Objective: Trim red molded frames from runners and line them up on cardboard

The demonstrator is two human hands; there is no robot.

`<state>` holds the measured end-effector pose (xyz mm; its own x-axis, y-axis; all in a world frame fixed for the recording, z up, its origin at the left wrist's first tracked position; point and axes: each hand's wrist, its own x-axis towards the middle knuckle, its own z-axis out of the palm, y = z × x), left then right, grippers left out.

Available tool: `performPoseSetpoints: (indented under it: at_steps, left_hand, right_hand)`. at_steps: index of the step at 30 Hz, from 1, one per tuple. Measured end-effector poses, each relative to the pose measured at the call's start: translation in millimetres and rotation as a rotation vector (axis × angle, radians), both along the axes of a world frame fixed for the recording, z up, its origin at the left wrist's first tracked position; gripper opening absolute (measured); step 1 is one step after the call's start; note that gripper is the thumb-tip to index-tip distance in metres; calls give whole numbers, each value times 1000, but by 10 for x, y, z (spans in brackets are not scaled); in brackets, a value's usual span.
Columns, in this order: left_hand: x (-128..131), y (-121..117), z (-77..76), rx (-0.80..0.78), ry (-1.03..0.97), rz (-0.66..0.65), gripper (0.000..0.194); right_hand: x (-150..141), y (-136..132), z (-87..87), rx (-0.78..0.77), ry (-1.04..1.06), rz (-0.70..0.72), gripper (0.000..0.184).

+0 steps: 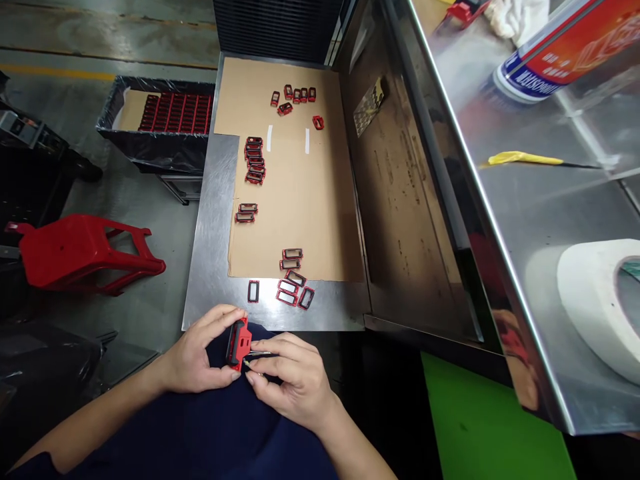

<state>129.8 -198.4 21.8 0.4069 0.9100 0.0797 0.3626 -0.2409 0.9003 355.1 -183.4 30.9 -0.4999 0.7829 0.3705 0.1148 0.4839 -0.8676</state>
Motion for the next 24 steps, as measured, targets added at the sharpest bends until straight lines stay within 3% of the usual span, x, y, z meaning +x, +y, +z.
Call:
performPoseSetpoints:
  at_steps: [24]
  left_hand:
    - [-35, -20, -81, 20, -7, 8, 88]
  right_hand:
    - [43, -18, -8, 1, -137, 83, 8]
